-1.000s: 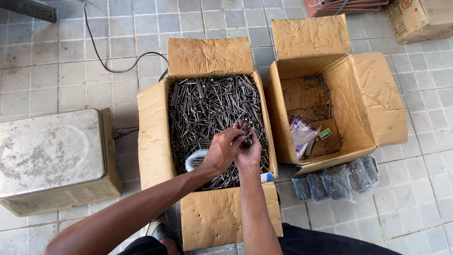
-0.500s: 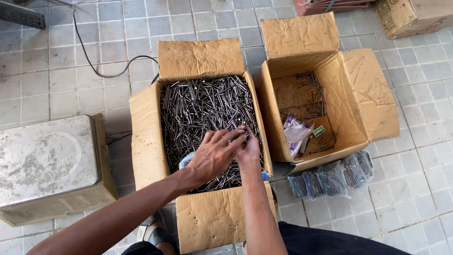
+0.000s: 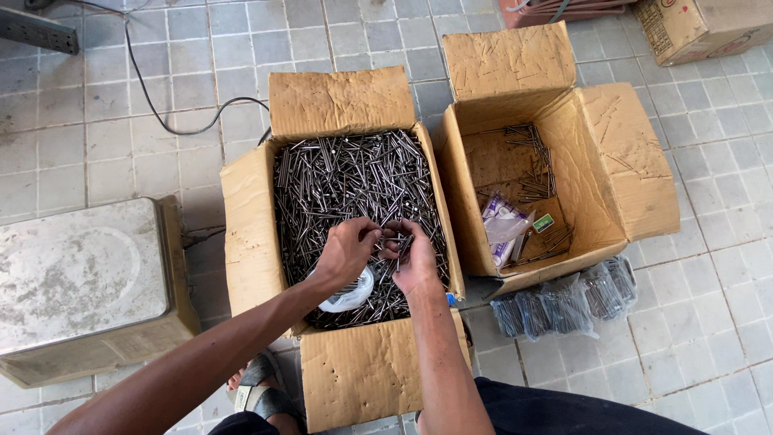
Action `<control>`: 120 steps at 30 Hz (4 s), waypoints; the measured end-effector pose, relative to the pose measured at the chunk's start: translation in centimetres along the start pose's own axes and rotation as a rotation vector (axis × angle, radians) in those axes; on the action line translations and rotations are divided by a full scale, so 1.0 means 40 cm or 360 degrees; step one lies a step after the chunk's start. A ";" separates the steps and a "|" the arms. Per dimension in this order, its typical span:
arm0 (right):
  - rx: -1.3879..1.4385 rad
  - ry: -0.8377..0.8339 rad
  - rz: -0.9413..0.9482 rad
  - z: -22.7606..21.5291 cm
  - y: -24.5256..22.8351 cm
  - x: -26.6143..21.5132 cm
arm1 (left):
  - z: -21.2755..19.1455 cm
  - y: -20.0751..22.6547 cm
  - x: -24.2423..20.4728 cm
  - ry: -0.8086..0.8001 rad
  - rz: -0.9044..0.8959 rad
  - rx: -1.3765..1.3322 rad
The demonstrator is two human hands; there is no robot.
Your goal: The person scoops nails from a large cardboard box into a small plastic bag, weighs the bag on a digital scale, and then seals the bag with a stapler. The process is repeated for multiple bags.
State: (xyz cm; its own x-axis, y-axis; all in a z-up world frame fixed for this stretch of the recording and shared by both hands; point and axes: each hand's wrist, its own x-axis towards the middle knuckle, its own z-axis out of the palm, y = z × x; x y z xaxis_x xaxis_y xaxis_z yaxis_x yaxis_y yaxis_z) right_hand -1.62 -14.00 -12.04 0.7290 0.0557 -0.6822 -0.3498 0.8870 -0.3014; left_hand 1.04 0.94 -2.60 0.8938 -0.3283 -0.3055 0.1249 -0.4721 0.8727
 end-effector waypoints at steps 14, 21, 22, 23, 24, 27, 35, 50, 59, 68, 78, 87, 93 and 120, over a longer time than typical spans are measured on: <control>0.0428 0.0100 -0.0207 0.069 0.030 -0.066 | 0.031 0.024 -0.081 0.0152 0.0830 0.0574; -0.0380 0.0177 -0.0619 0.206 0.022 -0.175 | 0.052 0.027 -0.048 -0.0008 -0.0901 -0.1186; -0.0383 0.0173 -0.0616 0.218 0.032 -0.181 | 0.056 0.036 -0.049 -0.0002 -0.0901 -0.1188; -0.0667 0.0128 -0.0901 0.231 0.042 -0.186 | 0.058 0.046 -0.049 0.0047 -0.0930 -0.1228; -0.0950 0.0080 -0.1187 0.244 0.052 -0.191 | 0.060 0.055 -0.049 0.0097 -0.0959 -0.1268; -0.1367 0.0053 -0.1528 0.255 0.056 -0.219 | 0.058 0.066 -0.058 0.0130 -0.0941 -0.1302; -0.1465 0.0022 -0.1830 0.289 0.069 -0.265 | 0.062 0.097 -0.067 0.0193 -0.0852 -0.1427; -0.0920 -0.0104 -0.1426 0.290 0.027 -0.263 | 0.081 0.002 -0.017 0.0086 -0.0618 -0.0994; -0.0329 -0.0152 -0.0848 0.221 0.021 -0.251 | 0.047 0.034 -0.023 0.0130 -0.0667 -0.0951; -0.0332 0.0174 -0.0557 0.196 0.092 -0.216 | 0.068 0.035 -0.049 -0.0165 -0.0699 -0.0226; 0.0283 0.0289 -0.0148 -0.048 -0.010 -0.024 | -0.013 0.099 -0.110 -0.0327 -0.0215 0.0085; -0.2439 0.0603 -0.0614 -0.137 -0.003 0.188 | -0.071 -0.059 -0.023 0.0113 -0.0188 0.0104; -0.2736 0.0392 -0.0783 0.068 0.040 0.017 | -0.092 -0.131 0.000 0.0168 -0.0208 0.0096; -0.4062 0.0361 -0.1754 -0.096 0.054 0.214 | -0.042 -0.200 0.025 0.0108 -0.0111 0.0293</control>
State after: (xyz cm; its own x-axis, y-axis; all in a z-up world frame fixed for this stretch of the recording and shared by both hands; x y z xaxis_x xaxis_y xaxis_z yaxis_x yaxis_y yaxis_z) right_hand 1.62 -13.36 -21.09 0.9931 0.0977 0.0656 0.0957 -0.9949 0.0326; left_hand 1.67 5.76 -9.27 0.9135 -0.2368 -0.3308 0.1120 -0.6354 0.7640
